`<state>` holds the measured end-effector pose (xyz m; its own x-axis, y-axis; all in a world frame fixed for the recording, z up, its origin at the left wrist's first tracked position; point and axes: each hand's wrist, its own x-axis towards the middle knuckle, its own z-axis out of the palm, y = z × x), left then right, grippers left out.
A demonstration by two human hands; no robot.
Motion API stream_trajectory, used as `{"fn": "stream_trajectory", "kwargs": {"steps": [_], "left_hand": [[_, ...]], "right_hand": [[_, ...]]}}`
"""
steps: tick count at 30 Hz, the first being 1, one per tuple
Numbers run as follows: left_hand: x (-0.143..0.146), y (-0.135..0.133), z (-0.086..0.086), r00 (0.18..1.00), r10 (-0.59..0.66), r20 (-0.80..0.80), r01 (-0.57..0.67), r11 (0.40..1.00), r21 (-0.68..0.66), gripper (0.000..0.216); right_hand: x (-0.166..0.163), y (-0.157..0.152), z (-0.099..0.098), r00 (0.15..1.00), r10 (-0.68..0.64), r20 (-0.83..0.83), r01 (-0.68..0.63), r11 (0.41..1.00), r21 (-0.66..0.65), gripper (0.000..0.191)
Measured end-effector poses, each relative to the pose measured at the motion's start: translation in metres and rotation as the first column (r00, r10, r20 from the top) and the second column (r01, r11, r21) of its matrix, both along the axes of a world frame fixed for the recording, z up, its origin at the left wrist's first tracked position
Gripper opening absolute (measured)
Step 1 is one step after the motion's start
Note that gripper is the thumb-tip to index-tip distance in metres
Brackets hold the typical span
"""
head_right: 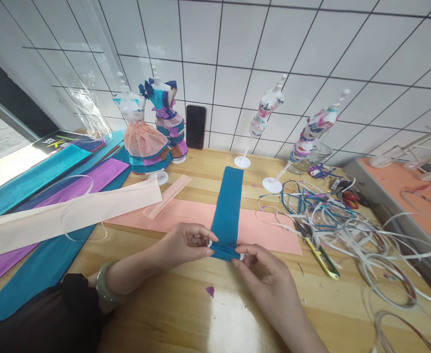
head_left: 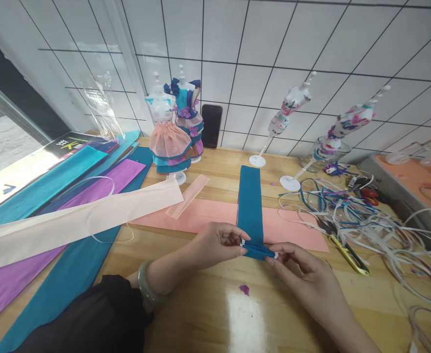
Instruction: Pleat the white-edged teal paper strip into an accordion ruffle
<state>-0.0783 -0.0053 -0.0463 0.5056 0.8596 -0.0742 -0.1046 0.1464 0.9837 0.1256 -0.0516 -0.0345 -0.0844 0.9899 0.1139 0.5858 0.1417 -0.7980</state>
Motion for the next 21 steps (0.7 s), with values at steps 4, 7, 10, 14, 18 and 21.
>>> {"fn": "stream_trajectory", "kwargs": {"steps": [4,7,10,14,18,21], "left_hand": [[-0.0003,0.0004,-0.0008,1.0,0.009,-0.003,-0.009,1.0,-0.009,0.025],[-0.0008,0.0009,-0.0006,1.0,0.01,-0.01,-0.01,1.0,-0.013,0.025],[-0.0019,0.0014,-0.0005,1.0,-0.005,-0.008,0.004,1.0,-0.023,0.024],[-0.0032,0.0017,0.0008,1.0,-0.022,-0.015,0.022,0.999,-0.026,0.024],[-0.0036,0.0025,0.0028,0.999,-0.026,-0.028,0.025,0.999,-0.041,0.023],[-0.0037,0.0036,0.0025,1.0,-0.018,-0.021,0.017,0.999,-0.043,0.022]], "right_hand": [[-0.0004,-0.0002,-0.0005,1.0,-0.009,0.006,0.009,1.0,-0.014,0.017],[-0.0006,-0.0003,-0.0003,1.0,-0.004,0.003,0.004,1.0,-0.013,0.015],[-0.0006,0.0,0.0007,1.0,0.011,0.001,-0.011,1.0,-0.015,0.014],[-0.0002,0.0001,0.0013,1.0,0.018,0.001,-0.018,1.0,-0.008,0.013],[0.0003,-0.0003,0.0009,1.0,0.029,0.001,-0.029,1.0,-0.011,0.013],[0.0011,0.0,0.0008,0.999,0.033,-0.016,-0.033,0.999,-0.021,0.015]]}}
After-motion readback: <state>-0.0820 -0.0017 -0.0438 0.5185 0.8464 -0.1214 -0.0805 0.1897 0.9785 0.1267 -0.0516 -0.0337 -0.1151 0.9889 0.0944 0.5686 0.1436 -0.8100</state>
